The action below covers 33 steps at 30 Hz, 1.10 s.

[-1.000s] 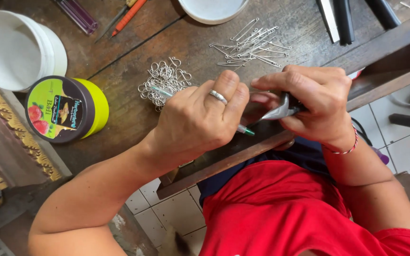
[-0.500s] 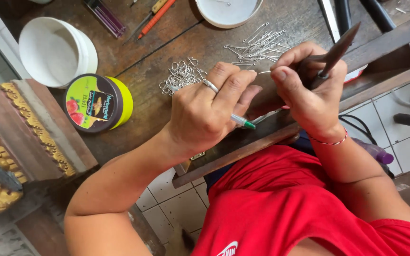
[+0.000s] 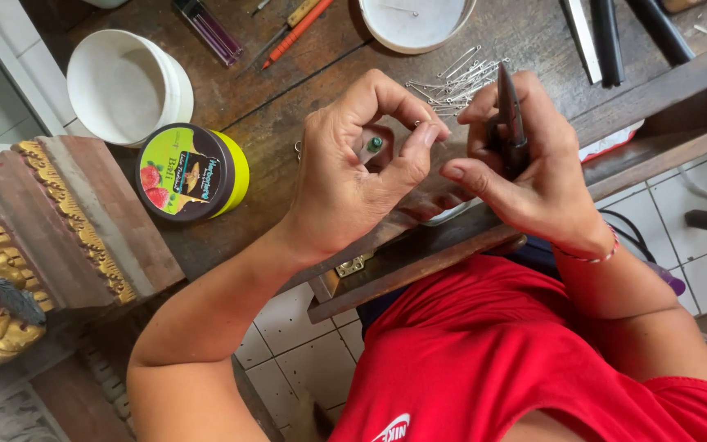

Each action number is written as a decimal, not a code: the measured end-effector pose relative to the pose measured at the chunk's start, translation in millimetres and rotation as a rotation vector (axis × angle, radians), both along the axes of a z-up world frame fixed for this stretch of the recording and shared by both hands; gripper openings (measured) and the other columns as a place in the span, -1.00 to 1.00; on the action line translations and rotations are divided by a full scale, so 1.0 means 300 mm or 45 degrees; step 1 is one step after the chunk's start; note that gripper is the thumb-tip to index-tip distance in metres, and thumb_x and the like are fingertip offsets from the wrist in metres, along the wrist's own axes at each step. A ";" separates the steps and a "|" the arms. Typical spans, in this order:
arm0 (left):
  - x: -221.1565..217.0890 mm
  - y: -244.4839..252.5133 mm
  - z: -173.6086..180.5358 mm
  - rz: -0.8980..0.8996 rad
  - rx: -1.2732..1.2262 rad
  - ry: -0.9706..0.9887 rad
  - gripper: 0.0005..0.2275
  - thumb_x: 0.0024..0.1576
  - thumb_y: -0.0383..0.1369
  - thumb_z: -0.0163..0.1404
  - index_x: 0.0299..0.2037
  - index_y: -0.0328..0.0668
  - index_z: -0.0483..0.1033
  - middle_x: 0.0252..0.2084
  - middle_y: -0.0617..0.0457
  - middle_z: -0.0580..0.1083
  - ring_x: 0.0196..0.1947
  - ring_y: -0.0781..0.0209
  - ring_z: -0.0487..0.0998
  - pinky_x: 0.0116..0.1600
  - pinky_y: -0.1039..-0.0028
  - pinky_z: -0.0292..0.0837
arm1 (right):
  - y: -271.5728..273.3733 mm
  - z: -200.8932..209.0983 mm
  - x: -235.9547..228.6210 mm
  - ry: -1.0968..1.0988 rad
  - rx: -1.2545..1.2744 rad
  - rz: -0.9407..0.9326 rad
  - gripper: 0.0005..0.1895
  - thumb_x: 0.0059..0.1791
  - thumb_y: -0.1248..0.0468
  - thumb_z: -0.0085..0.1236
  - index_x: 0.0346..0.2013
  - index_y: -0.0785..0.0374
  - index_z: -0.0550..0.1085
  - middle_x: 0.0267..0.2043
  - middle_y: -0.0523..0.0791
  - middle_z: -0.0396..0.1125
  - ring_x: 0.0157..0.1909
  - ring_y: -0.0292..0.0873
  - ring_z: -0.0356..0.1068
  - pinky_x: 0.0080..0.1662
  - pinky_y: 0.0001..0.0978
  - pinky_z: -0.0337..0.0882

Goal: The person is assembling jewelry components by threading a green bead onto a wire and bending the wire into a loop using pliers.

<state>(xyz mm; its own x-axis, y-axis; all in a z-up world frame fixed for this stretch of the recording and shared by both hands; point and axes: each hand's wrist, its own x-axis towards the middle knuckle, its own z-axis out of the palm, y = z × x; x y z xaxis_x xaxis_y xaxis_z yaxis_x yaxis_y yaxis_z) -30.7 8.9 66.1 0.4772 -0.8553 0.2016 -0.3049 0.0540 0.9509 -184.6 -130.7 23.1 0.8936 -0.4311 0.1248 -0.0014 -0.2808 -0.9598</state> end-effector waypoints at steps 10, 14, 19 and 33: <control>0.029 -0.012 -0.034 0.042 -0.082 -0.089 -0.94 0.29 -0.46 0.05 -0.12 -0.27 0.56 -0.24 0.01 0.59 -0.21 0.27 0.67 -0.08 0.57 0.56 | -0.131 0.040 0.000 0.101 -1.052 0.129 -0.72 0.24 0.41 0.20 0.26 0.33 0.51 -0.23 0.02 0.17 -0.33 0.00 0.20 -0.23 -0.17 0.23; 0.039 -0.019 -0.051 0.059 -0.140 -0.266 -0.96 0.28 -0.50 0.08 -0.15 -0.32 0.56 -0.19 -0.02 0.57 -0.18 0.16 0.63 -0.02 0.44 0.50 | -0.134 0.020 0.013 0.079 -1.129 0.128 -0.71 0.25 0.42 0.16 0.29 0.30 0.51 -0.22 0.04 0.16 -0.25 0.06 0.20 -0.16 -0.10 0.25; 0.053 -0.021 -0.058 0.049 -0.148 -0.311 -0.97 0.30 -0.53 0.04 -0.17 -0.35 0.52 -0.21 -0.04 0.55 -0.21 0.12 0.61 -0.06 0.40 0.48 | -0.126 0.009 0.008 0.145 -1.137 0.121 -0.71 0.28 0.36 0.07 0.30 0.20 0.53 -0.26 -0.07 0.22 -0.40 -0.05 0.25 -0.34 -0.22 0.24; 0.066 -0.025 -0.029 0.154 -0.057 0.178 -0.91 0.30 -0.46 0.05 -0.09 -0.31 0.45 -0.22 -0.01 0.57 -0.23 0.35 0.66 -0.13 0.70 0.55 | -0.093 0.003 0.049 0.026 -0.492 -0.020 -0.87 0.22 0.45 0.17 0.06 0.45 0.52 -0.31 -0.09 0.20 -0.38 -0.18 0.12 -0.21 -0.35 0.12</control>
